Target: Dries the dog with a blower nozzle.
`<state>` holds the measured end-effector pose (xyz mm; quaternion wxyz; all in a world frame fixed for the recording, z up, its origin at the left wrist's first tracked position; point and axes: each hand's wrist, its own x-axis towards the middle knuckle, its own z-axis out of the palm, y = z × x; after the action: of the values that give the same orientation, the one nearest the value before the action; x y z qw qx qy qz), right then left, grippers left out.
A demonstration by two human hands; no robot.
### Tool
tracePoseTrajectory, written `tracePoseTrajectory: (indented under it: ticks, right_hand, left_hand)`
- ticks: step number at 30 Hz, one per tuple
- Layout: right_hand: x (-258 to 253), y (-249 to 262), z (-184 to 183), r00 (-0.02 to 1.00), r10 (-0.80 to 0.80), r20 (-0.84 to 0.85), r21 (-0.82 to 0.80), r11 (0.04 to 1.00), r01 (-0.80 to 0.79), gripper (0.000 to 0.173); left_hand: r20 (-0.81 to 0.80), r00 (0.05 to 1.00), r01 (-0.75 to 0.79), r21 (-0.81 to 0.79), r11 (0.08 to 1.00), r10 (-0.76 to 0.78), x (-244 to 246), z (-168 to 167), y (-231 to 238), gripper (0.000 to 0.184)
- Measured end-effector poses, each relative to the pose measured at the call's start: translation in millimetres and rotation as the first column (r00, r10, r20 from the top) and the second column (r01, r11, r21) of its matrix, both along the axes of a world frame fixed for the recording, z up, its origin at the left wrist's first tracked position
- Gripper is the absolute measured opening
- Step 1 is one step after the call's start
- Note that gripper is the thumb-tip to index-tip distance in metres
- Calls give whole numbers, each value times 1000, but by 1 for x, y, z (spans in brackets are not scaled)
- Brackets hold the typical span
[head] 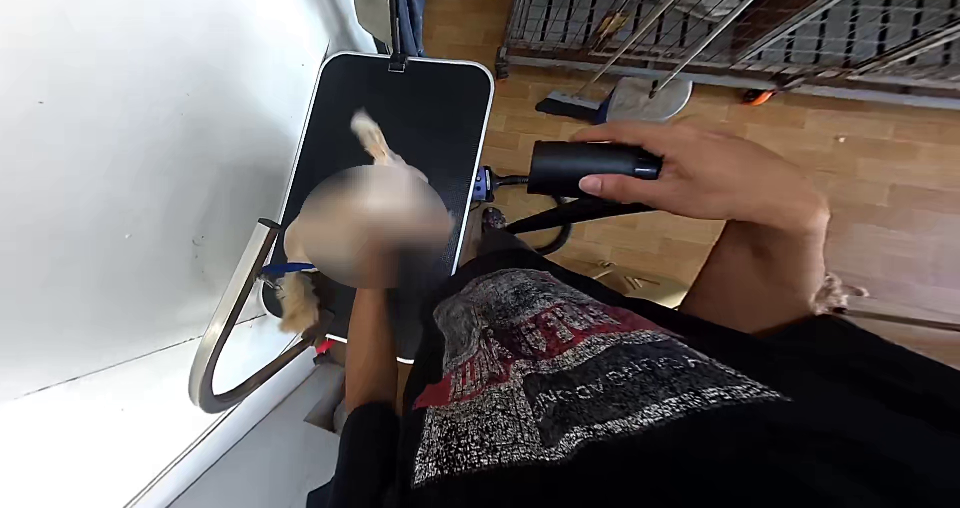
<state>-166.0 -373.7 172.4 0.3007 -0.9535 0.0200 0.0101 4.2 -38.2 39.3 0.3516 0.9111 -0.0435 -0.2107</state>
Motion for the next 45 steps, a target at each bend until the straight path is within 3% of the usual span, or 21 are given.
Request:
tracePoseTrajectory:
  ticks: [2, 4, 5, 8, 12, 14, 16, 17, 19, 21, 23, 24, 26, 27, 29, 31, 34, 37, 40, 42, 45]
  right_hand:
    - [-1, -2, 10, 1000, 3, 18, -26, 1000, -2, 61]
    - [-2, -2, 12, 999, 50, 16, -20, 999, -50, 59]
    - [-3, -1, 12, 997, 69, 15, -9, 998, -69, 58]
    - [0, 5, 4, 996, 88, 33, 31, 996, -89, 60]
    - [8, 8, 1, 992, 106, 62, 49, 993, -109, 62]
    - [8, 8, 1, 987, 150, 54, 71, 986, -153, 63]
    - [12, 10, 3, 981, 182, 75, 82, 979, -188, 63]
    - [14, 11, 4, 978, 190, 87, 83, 977, -197, 63]
    - [19, 11, 6, 974, 203, 98, 73, 975, -211, 62]
    - [23, 10, 8, 972, 217, 92, 61, 973, -223, 61]
    - [22, 12, 8, 979, 189, 81, 31, 981, -192, 62]
    - [22, 13, 7, 985, 153, 75, -3, 988, -153, 62]
    - [24, 17, 0, 998, 60, 18, -64, 996, -58, 65]
    - [25, 17, -5, 999, 31, -31, -82, 996, -33, 65]
    - [27, 15, -18, 989, 21, -146, -73, 997, -32, 59]
    - [27, 16, -36, 971, 37, -236, -17, 999, -43, 55]
    - [23, 18, -59, 949, 96, -300, 57, 995, -83, 58]
    - [27, 22, -69, 957, 92, -275, 83, 994, -72, 59]
    - [31, 31, -64, 980, -73, -186, 62, 994, 86, 58]
    - [31, 36, -61, 971, -209, -115, 61, 974, 217, 62]
    - [36, 36, -56, 953, -297, -58, 91, 949, 301, 63]
  left_hand:
    - [-12, 1000, 12, 88, 996, -11, 3, 5, 10, 54]
    - [304, 953, -4, -30, 1000, 13, 4, -11, 22, 51]
    - [388, 920, -11, -106, 994, 52, 7, -17, 26, 54]
    - [276, 957, -56, -123, 991, 89, 6, -12, 30, 70]
    - [281, 956, -65, -75, 995, 84, 6, -7, 35, 65]
    - [342, 925, -84, -242, 967, 166, 8, -18, 43, 67]
    - [211, 948, -135, -417, 899, 240, 12, -26, 54, 60]
    - [195, 948, -146, -432, 890, 250, 12, -29, 57, 60]
    - [386, 899, -60, -353, 933, 204, 23, -29, 51, 68]
    - [586, 803, -4, -176, 984, 108, 38, -25, 32, 72]
    - [619, 784, 8, -86, 996, 47, 49, -34, 18, 66]
    - [633, 771, 76, 3, 997, -61, 55, -43, 15, 56]
    - [610, 669, 271, 330, 904, -424, 70, -57, 8, 36]
    - [581, 599, 313, 463, 829, -551, 75, -71, 6, 35]
    - [551, 478, 366, 583, 725, -684, 80, -94, 12, 33]
    - [537, 408, 436, 596, 674, -738, 85, -93, 26, 33]
    - [521, 492, 458, 527, 716, -698, 94, -75, 32, 53]
    - [578, 714, 232, 335, 913, -394, 121, -47, 15, 72]
    - [528, 844, 3, 170, 985, -94, 151, -12, -15, 81]
    - [487, 872, -12, 128, 992, -53, 169, 5, -27, 81]
    - [504, 854, 89, 103, 991, -129, 187, 12, -30, 77]
